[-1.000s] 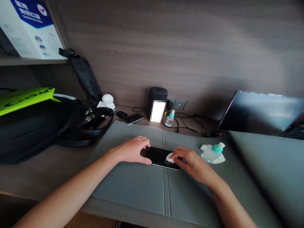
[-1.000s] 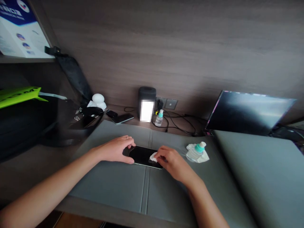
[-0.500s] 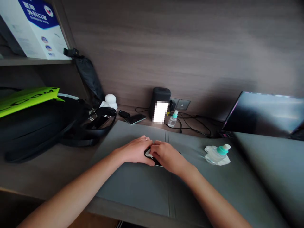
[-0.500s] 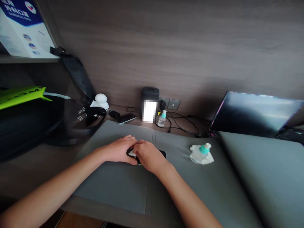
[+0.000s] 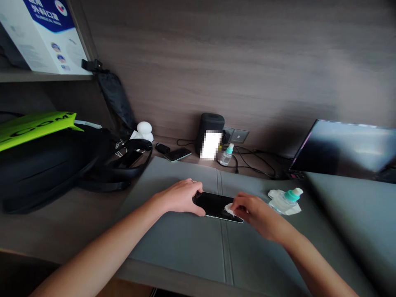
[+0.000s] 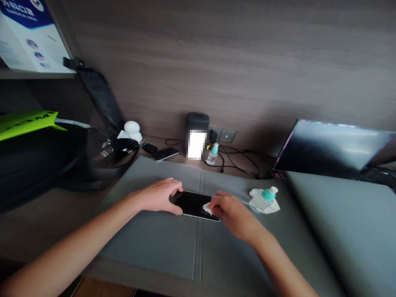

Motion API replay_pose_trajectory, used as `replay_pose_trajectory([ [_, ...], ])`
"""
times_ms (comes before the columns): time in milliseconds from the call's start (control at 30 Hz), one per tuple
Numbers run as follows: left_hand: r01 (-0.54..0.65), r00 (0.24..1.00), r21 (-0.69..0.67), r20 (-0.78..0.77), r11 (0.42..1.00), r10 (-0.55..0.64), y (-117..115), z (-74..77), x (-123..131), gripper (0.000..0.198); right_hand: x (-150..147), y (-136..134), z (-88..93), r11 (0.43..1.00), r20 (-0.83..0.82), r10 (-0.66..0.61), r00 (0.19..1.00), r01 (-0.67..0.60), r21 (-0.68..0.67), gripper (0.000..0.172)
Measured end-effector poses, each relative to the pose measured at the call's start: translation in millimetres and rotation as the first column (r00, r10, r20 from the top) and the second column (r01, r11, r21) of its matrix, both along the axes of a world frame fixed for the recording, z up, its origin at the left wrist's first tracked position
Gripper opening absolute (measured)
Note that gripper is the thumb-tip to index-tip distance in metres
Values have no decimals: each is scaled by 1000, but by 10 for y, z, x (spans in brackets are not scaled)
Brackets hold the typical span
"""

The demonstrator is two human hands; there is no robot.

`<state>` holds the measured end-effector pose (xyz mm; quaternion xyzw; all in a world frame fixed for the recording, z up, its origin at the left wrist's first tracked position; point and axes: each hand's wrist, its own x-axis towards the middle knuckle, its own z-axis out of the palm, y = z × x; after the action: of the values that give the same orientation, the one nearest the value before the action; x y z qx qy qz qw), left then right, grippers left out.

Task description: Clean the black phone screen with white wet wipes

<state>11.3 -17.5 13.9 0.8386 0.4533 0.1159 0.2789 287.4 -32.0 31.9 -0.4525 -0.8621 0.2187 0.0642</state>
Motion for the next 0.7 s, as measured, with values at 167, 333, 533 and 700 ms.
replay_pose_trajectory([
  [167, -11, 999, 6, -32, 1000, 11, -2, -12, 19, 54, -404, 102, -14, 997, -37, 74, 997, -74, -6, 18],
  [333, -24, 998, 31, -51, 999, 25, -12, -25, 30, 43, -840, 129, -119, 992, -81, 106, 991, -100, 70, 18],
  [533, -36, 999, -17, -42, 999, 35, -18, -7, 8, 49, -402, 56, -133, 992, -84, 55, 995, -45, 121, 23],
  [700, -14, 1000, -43, -20, 999, 13, -15, 15, -9, 51, 67, 2, -111, 994, -90, -41, 995, 50, 102, 21],
])
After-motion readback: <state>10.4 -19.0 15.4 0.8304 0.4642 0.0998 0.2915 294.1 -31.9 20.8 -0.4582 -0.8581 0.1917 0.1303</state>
